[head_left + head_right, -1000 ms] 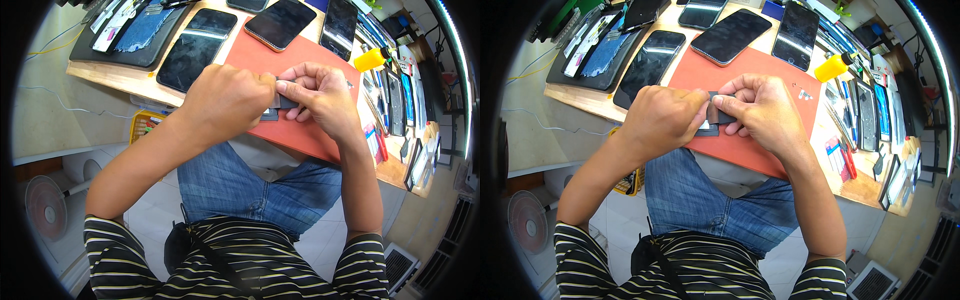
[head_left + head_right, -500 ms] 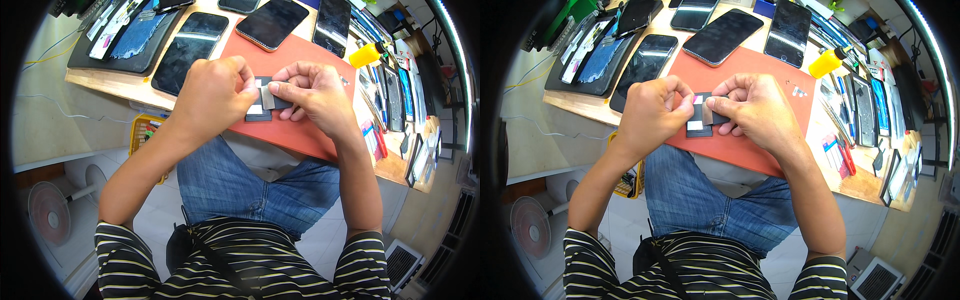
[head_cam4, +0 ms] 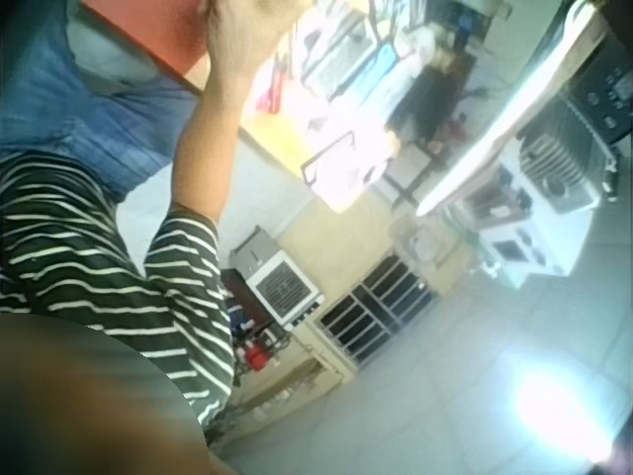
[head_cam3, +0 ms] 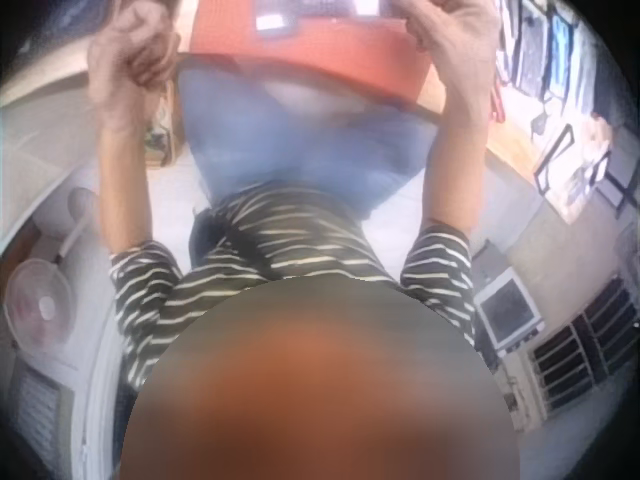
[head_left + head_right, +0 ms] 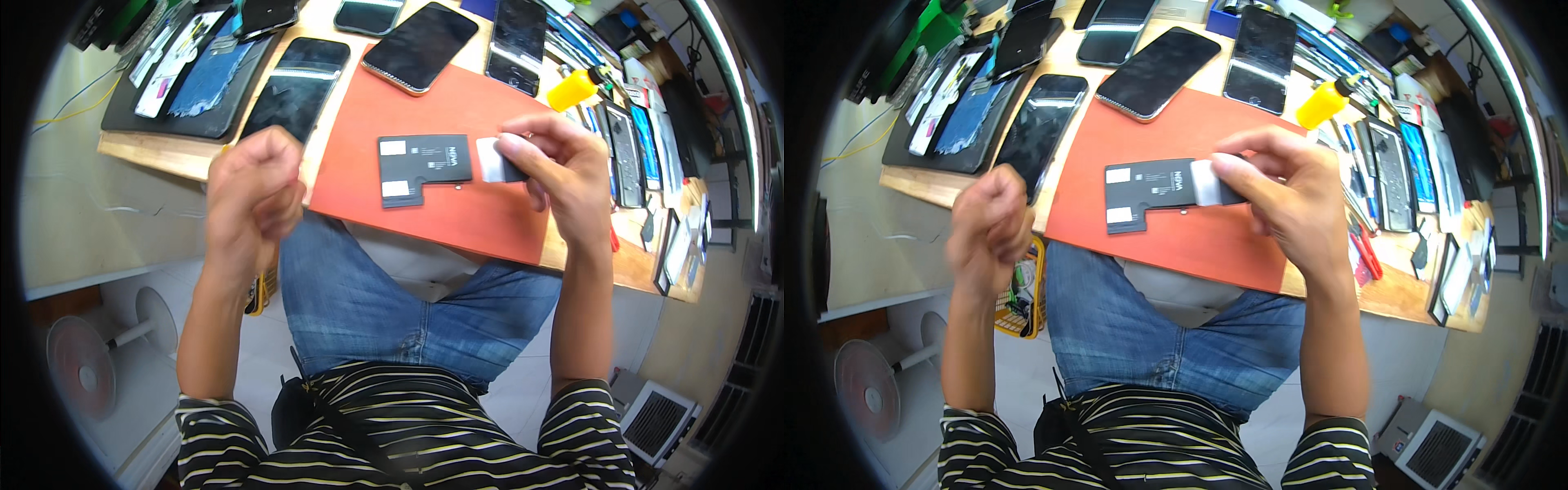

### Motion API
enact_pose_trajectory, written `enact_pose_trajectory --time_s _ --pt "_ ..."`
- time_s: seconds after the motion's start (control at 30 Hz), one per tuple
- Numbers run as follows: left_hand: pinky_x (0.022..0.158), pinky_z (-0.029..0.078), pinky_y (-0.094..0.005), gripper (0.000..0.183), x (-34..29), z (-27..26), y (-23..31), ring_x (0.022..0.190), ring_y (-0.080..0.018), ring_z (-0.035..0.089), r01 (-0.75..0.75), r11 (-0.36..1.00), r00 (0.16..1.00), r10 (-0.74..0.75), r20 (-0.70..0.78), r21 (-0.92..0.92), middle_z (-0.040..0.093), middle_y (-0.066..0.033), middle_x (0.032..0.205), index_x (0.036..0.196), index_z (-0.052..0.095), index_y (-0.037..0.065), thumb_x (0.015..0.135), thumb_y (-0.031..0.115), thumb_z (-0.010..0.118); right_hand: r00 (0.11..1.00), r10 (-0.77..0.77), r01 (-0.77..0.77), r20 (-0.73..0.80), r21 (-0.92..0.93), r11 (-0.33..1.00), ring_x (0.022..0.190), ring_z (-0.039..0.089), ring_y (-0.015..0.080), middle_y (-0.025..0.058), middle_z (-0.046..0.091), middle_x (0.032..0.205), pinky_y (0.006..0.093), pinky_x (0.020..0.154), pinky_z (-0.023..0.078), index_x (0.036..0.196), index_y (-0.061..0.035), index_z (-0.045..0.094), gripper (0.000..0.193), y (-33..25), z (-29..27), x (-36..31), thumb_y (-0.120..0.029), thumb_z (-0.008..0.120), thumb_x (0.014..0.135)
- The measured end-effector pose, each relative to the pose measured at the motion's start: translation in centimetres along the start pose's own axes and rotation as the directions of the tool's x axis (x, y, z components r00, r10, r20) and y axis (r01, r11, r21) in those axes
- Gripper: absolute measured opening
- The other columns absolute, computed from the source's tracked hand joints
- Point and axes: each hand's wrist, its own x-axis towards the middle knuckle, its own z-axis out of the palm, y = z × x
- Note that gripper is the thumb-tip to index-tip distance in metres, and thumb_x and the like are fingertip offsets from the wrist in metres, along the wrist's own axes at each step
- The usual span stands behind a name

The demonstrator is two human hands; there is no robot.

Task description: The person retrieves adhesive strips from a drawer, cuts them with scissors, and applies them to a phone battery. The person then places the battery into a disassembled smartphone and aligns it within the chassis.

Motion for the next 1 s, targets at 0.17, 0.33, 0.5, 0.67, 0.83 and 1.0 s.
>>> enact_pose_trajectory --time_s 0.17,0.33,0.5,0.67,0.83,1.0 --pt "0.042 0.028 -0.0294 0.026 -4.0 2.3 -4.9 0.049 -0.0156 0.037 0.149 0.840 0.932 0.057 0.359 -0.521 0.044 -0.0076 0.058 0.080 0.038 0.009 0.090 0.025 0.055 0.972 -0.017 -0.066 -0.233 -0.347 0.936 0.063 0.050 0.0005 -0.0021 0.067 0.077 0.0193 0.054 0.039 0.103 -0.0031 0.079 0.017 2.6 -1.9 -4.6 -0.009 0.080 0.087" --pt "0.044 0.033 -0.0282 0.022 -4.5 9.1 -9.7 0.053 -0.0176 0.044 0.330 0.678 0.864 0.064 0.500 -0.657 0.049 -0.0114 0.063 0.079 0.039 0.009 0.086 0.022 0.056 0.859 -0.265 0.155 -0.439 -0.269 0.951 0.069 0.054 0.0064 0.0063 0.065 0.090 0.0222 0.063 0.045 0.102 0.0019 0.075 0.015 4.1 -1.9 -8.8 -0.009 0.075 0.092" --pt "0.048 0.036 -0.0250 0.009 -4.6 17.7 -13.8 0.056 -0.0150 0.049 0.351 0.865 0.833 -0.114 0.541 -0.358 0.056 -0.0090 0.071 0.078 0.049 0.005 0.085 0.005 0.054 0.928 0.317 0.065 -0.198 0.921 0.385 0.111 0.065 0.0269 0.0189 0.068 0.121 0.0420 0.099 0.050 0.117 0.0053 0.066 0.058 6.7 0.5 -17.1 -0.046 0.041 0.108" --pt "0.065 0.048 -0.0353 0.016 -5.3 25.6 -21.0 0.065 -0.0247 0.056 -0.724 0.678 0.488 0.369 0.791 0.131 0.057 -0.0138 0.075 0.080 0.059 0.002 0.065 -0.006 0.062 0.808 0.590 0.127 -0.017 0.981 -0.146 0.120 0.059 0.0277 0.0166 0.065 0.125 0.0416 0.109 0.044 0.115 0.0022 0.065 0.053 12.6 0.8 -23.2 -0.045 0.044 0.106" --pt "0.095 0.052 -0.0455 0.022 -5.8 29.9 -25.3 0.096 -0.0373 0.066 -0.746 0.634 0.453 0.260 0.853 0.203 0.068 -0.0202 0.100 0.096 0.066 -0.003 0.081 0.012 0.069 0.909 0.324 0.369 -0.263 0.868 -0.332 0.119 0.060 0.0293 0.0163 0.065 0.123 0.0426 0.107 0.046 0.116 0.0007 0.064 0.047 19.0 -2.6 -26.7 -0.042 0.046 0.106" --pt "0.107 0.047 -0.0433 0.055 -4.7 32.8 -28.3 0.113 -0.0324 0.067 -0.134 0.971 0.699 -0.048 0.713 0.197 0.071 -0.0248 0.115 0.106 0.066 -0.007 0.106 0.039 0.035 0.752 0.577 0.490 -0.320 0.857 -0.163 0.116 0.061 0.0271 0.0110 0.065 0.118 0.0418 0.105 0.048 0.115 -0.0056 0.063 0.031 24.9 -5.5 -28.8 -0.033 0.050 0.105"
